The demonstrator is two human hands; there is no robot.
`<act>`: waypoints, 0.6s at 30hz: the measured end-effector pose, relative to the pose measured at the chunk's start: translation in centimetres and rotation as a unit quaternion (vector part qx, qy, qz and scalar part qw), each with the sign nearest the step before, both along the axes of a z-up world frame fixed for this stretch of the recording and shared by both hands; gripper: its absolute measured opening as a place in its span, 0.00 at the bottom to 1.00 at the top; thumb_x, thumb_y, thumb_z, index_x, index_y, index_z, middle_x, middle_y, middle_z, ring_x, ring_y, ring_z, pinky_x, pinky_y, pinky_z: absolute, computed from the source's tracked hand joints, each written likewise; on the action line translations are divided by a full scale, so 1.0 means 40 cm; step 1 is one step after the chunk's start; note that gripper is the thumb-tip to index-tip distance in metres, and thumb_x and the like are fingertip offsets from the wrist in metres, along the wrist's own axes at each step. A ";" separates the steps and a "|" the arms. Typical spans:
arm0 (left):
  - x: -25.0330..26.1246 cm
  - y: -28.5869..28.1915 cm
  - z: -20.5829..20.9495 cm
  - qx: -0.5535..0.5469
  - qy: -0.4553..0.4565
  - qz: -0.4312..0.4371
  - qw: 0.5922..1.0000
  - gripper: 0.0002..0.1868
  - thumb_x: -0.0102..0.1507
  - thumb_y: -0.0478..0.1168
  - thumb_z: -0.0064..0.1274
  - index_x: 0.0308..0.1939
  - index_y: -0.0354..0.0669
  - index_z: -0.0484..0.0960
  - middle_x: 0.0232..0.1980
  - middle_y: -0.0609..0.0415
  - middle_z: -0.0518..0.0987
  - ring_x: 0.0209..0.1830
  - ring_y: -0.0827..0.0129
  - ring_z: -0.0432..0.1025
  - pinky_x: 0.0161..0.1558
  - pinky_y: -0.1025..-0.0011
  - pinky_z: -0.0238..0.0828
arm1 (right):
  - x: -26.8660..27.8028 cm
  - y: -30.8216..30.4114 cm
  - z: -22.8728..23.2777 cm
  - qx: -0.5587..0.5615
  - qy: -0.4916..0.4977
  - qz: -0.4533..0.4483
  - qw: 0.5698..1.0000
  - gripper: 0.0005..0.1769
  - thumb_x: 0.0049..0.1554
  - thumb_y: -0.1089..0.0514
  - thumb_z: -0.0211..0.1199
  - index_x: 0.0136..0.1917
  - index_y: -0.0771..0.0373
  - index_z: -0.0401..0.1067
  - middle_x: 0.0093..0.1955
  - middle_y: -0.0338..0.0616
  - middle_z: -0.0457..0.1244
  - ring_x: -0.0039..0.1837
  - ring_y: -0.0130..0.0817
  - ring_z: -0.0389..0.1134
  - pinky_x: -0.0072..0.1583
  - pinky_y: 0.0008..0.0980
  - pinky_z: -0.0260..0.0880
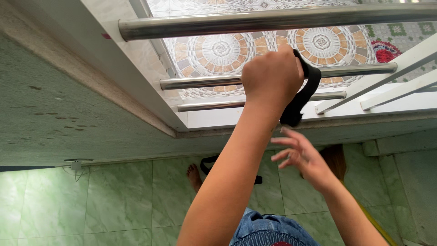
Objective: The person prepares a long black strap by threading it through a metal railing on a balcony and then pulling it through.
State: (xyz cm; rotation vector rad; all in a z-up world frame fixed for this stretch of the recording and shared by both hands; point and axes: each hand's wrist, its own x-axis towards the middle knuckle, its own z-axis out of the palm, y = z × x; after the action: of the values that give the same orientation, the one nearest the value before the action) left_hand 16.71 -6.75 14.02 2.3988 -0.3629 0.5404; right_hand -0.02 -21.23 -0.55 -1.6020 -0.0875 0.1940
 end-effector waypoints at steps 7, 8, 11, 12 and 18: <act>0.010 -0.006 0.006 0.067 0.052 -0.011 0.996 0.19 0.59 0.47 0.43 0.22 0.50 0.87 0.26 0.47 0.84 0.27 0.53 0.80 0.28 0.58 0.75 | 0.158 0.030 0.079 0.334 0.080 -0.042 0.938 0.51 0.54 0.30 0.67 0.77 0.54 0.49 0.73 0.51 0.56 0.65 0.40 0.65 0.57 0.40 0.71; 0.011 -0.005 0.013 0.069 0.071 -0.011 0.995 0.19 0.60 0.48 0.42 0.23 0.50 0.87 0.27 0.46 0.83 0.27 0.53 0.80 0.28 0.58 0.75 | 0.160 0.043 0.090 0.341 0.065 -0.064 0.936 0.49 0.54 0.31 0.68 0.77 0.53 0.50 0.72 0.49 0.56 0.64 0.40 0.65 0.57 0.39 0.70; 0.011 -0.006 0.028 0.074 0.116 -0.009 0.990 0.22 0.61 0.50 0.41 0.24 0.49 0.88 0.27 0.45 0.83 0.28 0.53 0.80 0.28 0.59 0.76 | 0.152 0.070 0.124 0.351 0.017 -0.137 0.926 0.45 0.56 0.35 0.69 0.77 0.51 0.53 0.71 0.45 0.57 0.64 0.38 0.65 0.57 0.36 0.70; 0.011 -0.007 0.031 0.075 0.120 -0.006 0.990 0.22 0.61 0.50 0.40 0.24 0.49 0.88 0.27 0.45 0.83 0.28 0.53 0.80 0.28 0.59 0.75 | 0.142 0.077 0.134 0.346 -0.002 -0.164 0.924 0.43 0.58 0.37 0.69 0.77 0.52 0.54 0.71 0.44 0.57 0.64 0.38 0.65 0.58 0.35 0.69; 0.003 -0.002 0.035 0.084 0.117 -0.014 0.989 0.24 0.64 0.49 0.38 0.24 0.48 0.87 0.26 0.46 0.83 0.26 0.55 0.80 0.26 0.60 0.75 | 0.107 0.098 0.182 0.166 -0.234 -0.286 0.914 0.39 0.64 0.48 0.68 0.78 0.56 0.51 0.78 0.43 0.54 0.69 0.39 0.63 0.60 0.36 0.69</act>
State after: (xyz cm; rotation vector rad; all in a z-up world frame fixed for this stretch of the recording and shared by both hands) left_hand 16.84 -6.82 15.42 2.5804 -0.3499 0.2183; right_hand 4.26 -17.30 6.74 -1.2426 -0.0144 -0.6354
